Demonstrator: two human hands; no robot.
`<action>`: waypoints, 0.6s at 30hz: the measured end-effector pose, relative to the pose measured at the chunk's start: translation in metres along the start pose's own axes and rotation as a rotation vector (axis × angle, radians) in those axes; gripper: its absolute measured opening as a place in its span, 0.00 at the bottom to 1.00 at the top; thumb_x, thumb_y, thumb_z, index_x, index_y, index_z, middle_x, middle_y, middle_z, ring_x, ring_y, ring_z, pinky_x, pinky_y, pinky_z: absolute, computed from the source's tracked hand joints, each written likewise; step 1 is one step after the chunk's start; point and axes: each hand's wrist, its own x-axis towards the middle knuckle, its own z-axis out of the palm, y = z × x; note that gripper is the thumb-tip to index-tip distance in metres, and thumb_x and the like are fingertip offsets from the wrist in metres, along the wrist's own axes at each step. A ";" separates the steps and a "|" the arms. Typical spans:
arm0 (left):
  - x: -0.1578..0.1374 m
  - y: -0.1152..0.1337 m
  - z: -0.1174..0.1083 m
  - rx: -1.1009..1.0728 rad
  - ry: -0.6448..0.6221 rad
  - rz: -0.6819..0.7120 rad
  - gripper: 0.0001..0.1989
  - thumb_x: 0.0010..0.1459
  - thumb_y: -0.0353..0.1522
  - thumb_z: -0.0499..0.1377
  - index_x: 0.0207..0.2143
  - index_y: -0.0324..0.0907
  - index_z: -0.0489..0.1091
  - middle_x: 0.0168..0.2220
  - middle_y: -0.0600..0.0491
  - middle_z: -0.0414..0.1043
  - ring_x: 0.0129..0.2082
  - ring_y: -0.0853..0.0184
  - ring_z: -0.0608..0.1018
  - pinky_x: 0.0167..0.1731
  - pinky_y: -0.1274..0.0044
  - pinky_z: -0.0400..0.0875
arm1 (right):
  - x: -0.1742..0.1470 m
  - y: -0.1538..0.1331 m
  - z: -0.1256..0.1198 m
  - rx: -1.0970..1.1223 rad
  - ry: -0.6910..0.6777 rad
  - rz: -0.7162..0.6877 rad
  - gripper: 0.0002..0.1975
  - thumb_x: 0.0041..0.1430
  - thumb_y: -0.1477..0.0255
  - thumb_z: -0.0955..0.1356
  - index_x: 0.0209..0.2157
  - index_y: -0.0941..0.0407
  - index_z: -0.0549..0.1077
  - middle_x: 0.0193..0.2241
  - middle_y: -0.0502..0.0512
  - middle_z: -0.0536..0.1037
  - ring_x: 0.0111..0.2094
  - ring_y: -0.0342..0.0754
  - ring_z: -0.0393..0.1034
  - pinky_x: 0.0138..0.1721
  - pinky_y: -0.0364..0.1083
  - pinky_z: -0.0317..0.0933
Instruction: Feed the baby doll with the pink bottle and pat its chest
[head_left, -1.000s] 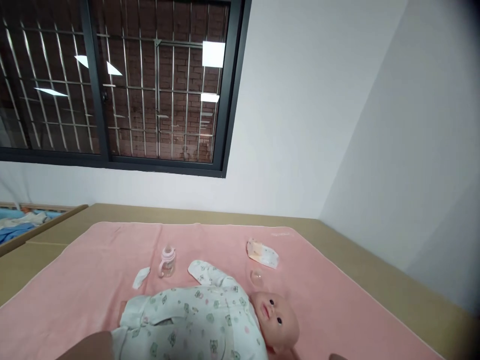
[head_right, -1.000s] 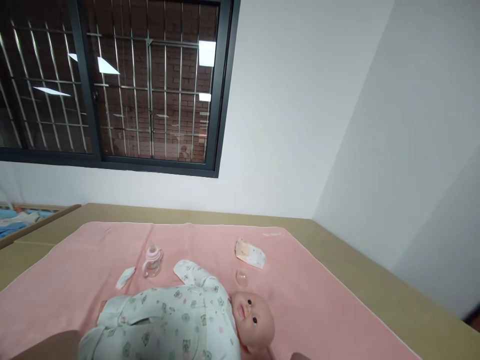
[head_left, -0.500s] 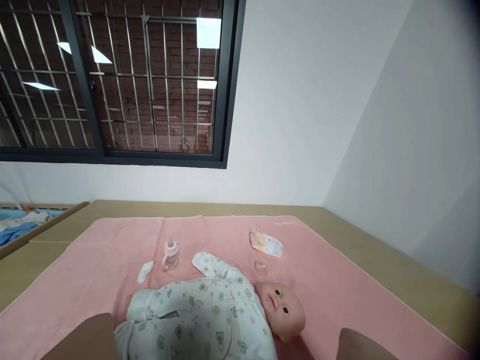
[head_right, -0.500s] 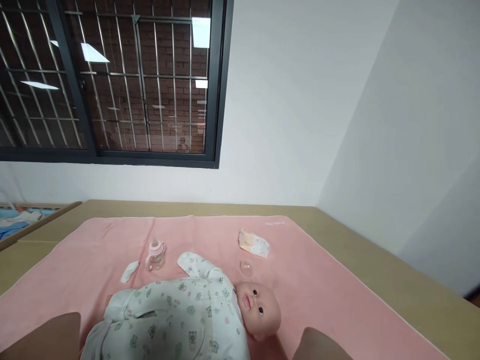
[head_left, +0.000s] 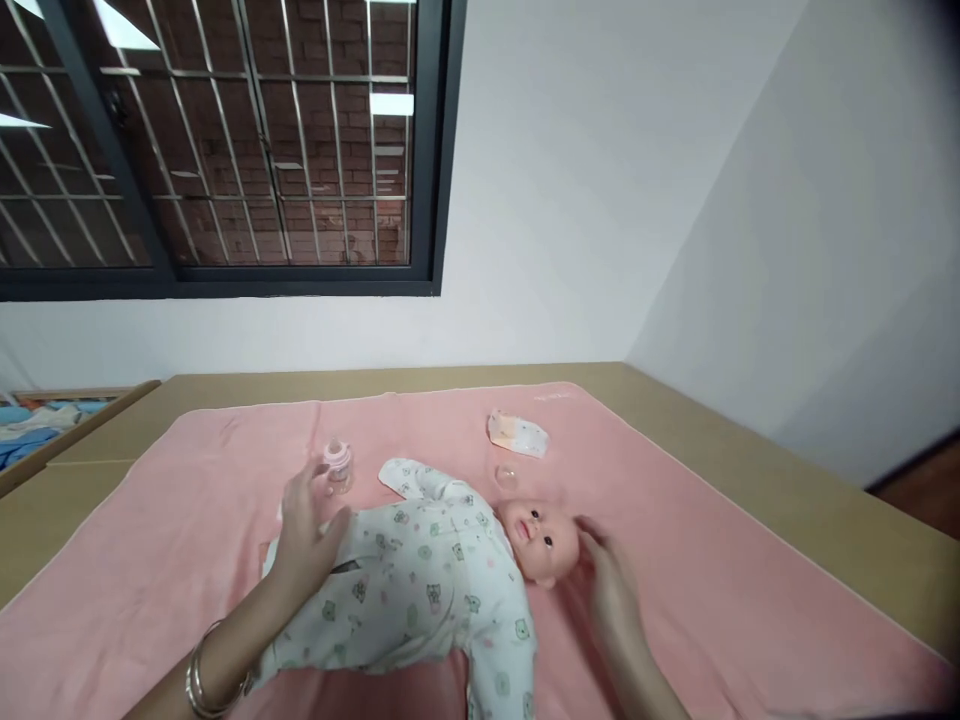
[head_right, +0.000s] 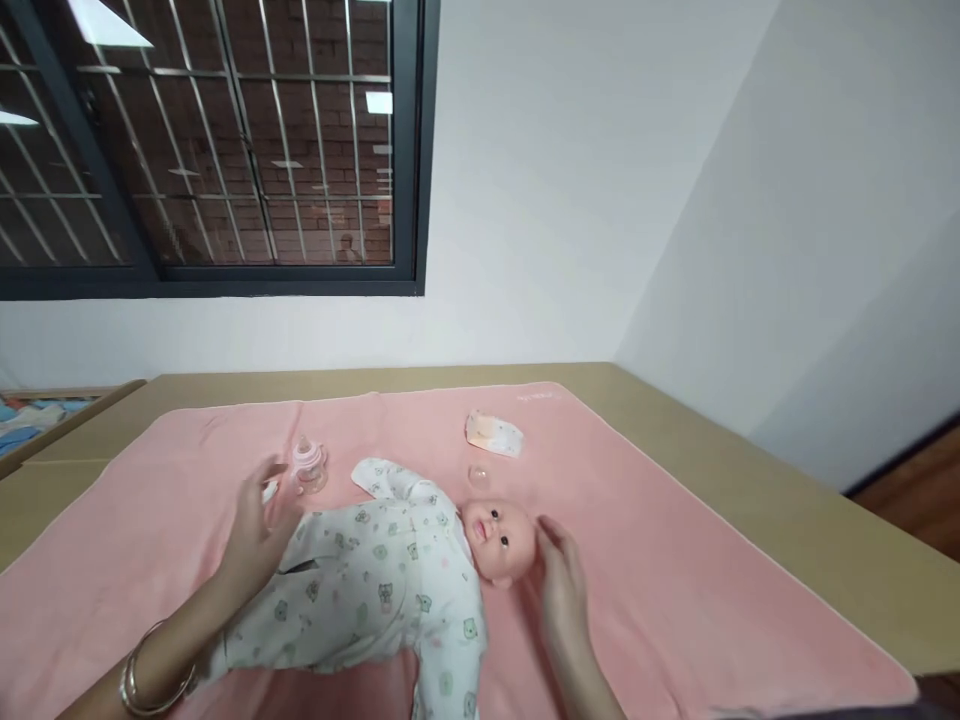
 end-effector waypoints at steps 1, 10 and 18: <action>0.003 -0.001 0.006 0.022 -0.205 -0.042 0.31 0.64 0.42 0.57 0.66 0.44 0.58 0.62 0.38 0.66 0.63 0.46 0.68 0.62 0.50 0.62 | 0.001 0.004 0.005 0.100 -0.047 0.133 0.38 0.42 0.52 0.71 0.54 0.57 0.71 0.55 0.60 0.75 0.57 0.59 0.69 0.53 0.51 0.68; 0.032 0.046 0.082 0.048 -0.932 -0.145 0.30 0.68 0.43 0.48 0.66 0.38 0.63 0.67 0.39 0.64 0.68 0.49 0.66 0.67 0.55 0.57 | 0.017 -0.015 0.027 0.444 -0.356 0.497 0.25 0.61 0.59 0.64 0.54 0.59 0.72 0.56 0.62 0.76 0.58 0.55 0.71 0.65 0.55 0.61; 0.033 0.054 0.104 -0.012 -0.869 -0.091 0.29 0.67 0.45 0.48 0.63 0.38 0.67 0.64 0.41 0.69 0.65 0.53 0.70 0.64 0.63 0.62 | 0.026 -0.009 0.070 0.689 -0.627 0.497 0.17 0.68 0.65 0.61 0.50 0.57 0.76 0.52 0.56 0.78 0.56 0.50 0.71 0.61 0.54 0.65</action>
